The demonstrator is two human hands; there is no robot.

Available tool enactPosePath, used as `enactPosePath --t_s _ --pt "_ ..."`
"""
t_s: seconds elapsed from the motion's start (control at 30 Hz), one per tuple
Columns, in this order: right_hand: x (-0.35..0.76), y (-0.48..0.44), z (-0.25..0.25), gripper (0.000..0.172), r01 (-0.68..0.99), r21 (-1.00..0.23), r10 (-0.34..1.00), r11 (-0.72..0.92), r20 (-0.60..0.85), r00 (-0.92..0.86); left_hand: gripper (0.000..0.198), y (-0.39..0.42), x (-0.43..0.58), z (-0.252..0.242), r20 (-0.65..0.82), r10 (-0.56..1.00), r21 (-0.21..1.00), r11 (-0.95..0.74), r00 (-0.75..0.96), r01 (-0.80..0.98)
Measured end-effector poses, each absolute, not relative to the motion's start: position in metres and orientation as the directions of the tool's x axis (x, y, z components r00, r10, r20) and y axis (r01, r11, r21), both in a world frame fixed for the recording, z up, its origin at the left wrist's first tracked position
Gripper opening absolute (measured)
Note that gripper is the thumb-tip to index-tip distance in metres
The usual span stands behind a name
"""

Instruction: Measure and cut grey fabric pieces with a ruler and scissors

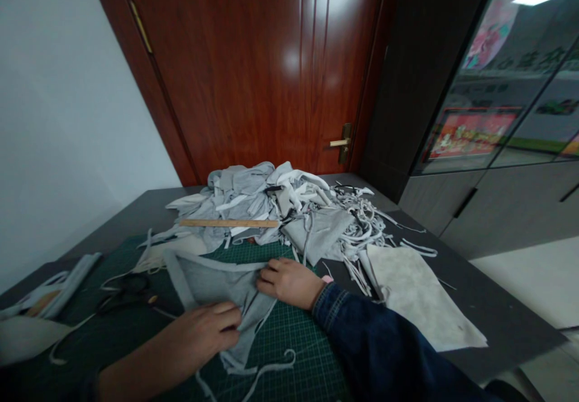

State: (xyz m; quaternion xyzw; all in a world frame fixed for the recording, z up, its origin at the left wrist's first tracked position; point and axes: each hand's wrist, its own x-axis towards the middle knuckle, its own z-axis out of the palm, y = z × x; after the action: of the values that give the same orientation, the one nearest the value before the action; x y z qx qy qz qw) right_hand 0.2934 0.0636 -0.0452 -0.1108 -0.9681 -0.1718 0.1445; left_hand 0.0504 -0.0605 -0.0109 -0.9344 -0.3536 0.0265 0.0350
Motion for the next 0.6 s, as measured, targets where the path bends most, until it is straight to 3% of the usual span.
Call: enactPosePath --t_s 0.07,0.13,0.33,0.47,0.6 --pt "0.292 0.061 -0.047 0.019 0.189 0.314 0.083 0.93 0.321 -0.944 0.015 -0.059 0.036 -0.008 -0.04 0.659 -0.082 -0.751 0.751 0.655" --pt "0.291 0.061 -0.047 0.019 0.189 0.271 0.096 0.944 0.323 -0.941 0.018 -0.059 0.026 -0.006 -0.071 0.652 -0.042 -0.758 0.755 0.651" --pt "0.292 0.076 -0.041 0.015 0.376 0.083 0.335 0.923 0.305 -0.891 0.025 -0.078 0.026 0.006 -0.232 0.708 0.118 -0.66 0.667 0.742" --pt "0.296 0.082 -0.037 0.019 0.409 0.049 0.372 0.911 0.326 -0.869 0.031 -0.081 0.04 0.023 -0.317 0.791 0.036 -0.541 0.523 0.84" --pt "0.294 0.074 -0.042 0.019 0.352 0.106 0.295 0.93 0.357 -0.886 0.026 -0.057 0.053 0.023 -0.213 0.854 0.047 -0.476 0.474 0.878"
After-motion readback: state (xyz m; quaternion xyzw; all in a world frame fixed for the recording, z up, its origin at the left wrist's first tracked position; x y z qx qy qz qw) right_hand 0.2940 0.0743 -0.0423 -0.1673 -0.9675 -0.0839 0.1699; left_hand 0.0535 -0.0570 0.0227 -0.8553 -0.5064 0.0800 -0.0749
